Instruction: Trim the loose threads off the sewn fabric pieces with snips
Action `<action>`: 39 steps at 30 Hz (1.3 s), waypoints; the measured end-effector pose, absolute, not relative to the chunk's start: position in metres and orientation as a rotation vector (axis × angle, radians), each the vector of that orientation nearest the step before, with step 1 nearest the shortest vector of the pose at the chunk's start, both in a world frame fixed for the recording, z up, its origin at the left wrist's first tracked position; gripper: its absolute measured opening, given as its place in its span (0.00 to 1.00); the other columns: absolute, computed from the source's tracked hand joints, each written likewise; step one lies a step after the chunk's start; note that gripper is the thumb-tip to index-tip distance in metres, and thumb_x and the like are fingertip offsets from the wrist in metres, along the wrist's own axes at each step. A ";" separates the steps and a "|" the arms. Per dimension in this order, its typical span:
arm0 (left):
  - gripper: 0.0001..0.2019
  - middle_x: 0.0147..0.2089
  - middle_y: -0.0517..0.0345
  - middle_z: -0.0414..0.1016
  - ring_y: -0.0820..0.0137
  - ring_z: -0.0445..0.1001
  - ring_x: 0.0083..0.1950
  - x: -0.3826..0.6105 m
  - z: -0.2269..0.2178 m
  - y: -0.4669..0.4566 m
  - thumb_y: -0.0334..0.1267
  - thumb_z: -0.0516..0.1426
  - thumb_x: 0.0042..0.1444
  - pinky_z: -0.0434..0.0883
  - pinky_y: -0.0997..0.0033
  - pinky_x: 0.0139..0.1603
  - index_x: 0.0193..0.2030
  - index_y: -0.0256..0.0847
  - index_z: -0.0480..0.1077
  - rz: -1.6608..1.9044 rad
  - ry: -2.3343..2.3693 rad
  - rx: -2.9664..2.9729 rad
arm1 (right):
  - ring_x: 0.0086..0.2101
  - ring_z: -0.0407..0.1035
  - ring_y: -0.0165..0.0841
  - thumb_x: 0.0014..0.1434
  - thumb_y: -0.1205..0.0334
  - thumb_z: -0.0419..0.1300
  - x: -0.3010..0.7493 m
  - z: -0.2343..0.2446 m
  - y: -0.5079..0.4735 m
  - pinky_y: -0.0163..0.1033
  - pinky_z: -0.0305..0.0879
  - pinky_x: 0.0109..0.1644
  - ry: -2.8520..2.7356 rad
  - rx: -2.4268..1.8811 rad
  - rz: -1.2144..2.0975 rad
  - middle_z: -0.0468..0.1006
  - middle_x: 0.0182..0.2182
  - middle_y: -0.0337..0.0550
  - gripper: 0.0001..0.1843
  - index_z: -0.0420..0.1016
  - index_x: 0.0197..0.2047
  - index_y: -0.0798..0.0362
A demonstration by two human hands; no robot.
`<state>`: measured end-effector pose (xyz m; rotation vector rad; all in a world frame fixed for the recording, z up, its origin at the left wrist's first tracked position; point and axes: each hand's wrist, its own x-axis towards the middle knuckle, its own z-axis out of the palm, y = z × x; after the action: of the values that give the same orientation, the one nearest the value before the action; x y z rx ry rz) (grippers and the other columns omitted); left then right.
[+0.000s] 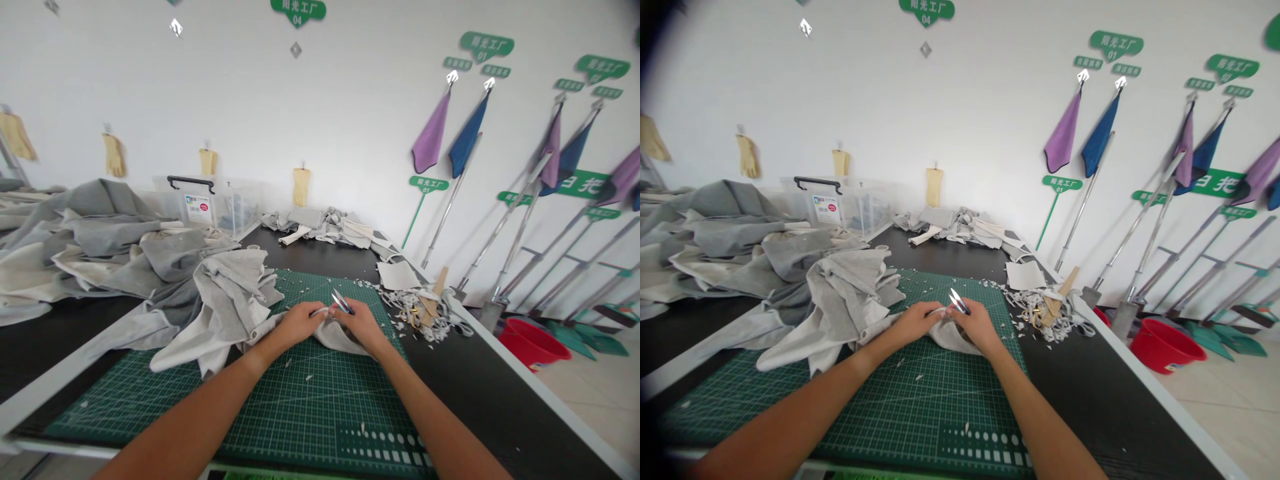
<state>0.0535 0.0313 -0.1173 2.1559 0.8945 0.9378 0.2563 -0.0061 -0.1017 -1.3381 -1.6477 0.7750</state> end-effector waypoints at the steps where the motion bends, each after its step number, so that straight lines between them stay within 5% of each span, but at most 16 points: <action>1: 0.19 0.30 0.61 0.74 0.69 0.70 0.34 0.053 -0.117 0.032 0.50 0.51 0.65 0.62 0.73 0.36 0.34 0.39 0.76 0.933 0.890 2.136 | 0.26 0.60 0.29 0.58 0.45 0.63 0.257 -0.101 -0.006 0.34 0.56 0.30 -1.647 -1.338 0.771 0.69 0.24 0.34 0.18 0.79 0.38 0.52; 22: 0.12 0.43 0.56 0.82 0.64 0.76 0.46 0.059 -0.112 0.023 0.41 0.55 0.63 0.68 0.68 0.50 0.43 0.43 0.80 1.215 0.888 2.016 | 0.28 0.60 0.31 0.58 0.39 0.62 0.259 -0.112 0.001 0.33 0.54 0.30 -1.638 -1.405 0.679 0.70 0.24 0.36 0.24 0.78 0.32 0.54; 30: 0.11 0.43 0.56 0.82 0.65 0.77 0.44 0.062 -0.111 0.018 0.43 0.56 0.62 0.69 0.69 0.46 0.43 0.42 0.78 1.206 0.919 1.950 | 0.23 0.55 0.28 0.57 0.41 0.63 0.253 -0.108 -0.003 0.33 0.50 0.27 -1.549 -1.356 0.838 0.66 0.21 0.34 0.24 0.81 0.38 0.55; 39: 0.10 0.36 0.59 0.80 0.68 0.76 0.38 0.061 -0.115 0.017 0.44 0.58 0.61 0.68 0.71 0.42 0.44 0.42 0.74 1.259 0.949 1.943 | 0.27 0.61 0.30 0.56 0.42 0.65 0.251 -0.112 -0.001 0.33 0.56 0.31 -1.557 -1.297 0.764 0.73 0.25 0.36 0.21 0.81 0.39 0.54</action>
<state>0.0613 0.0170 -0.1155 1.9434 0.9487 1.2589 0.2509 -0.0014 -0.1120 -1.2974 -1.5566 0.7642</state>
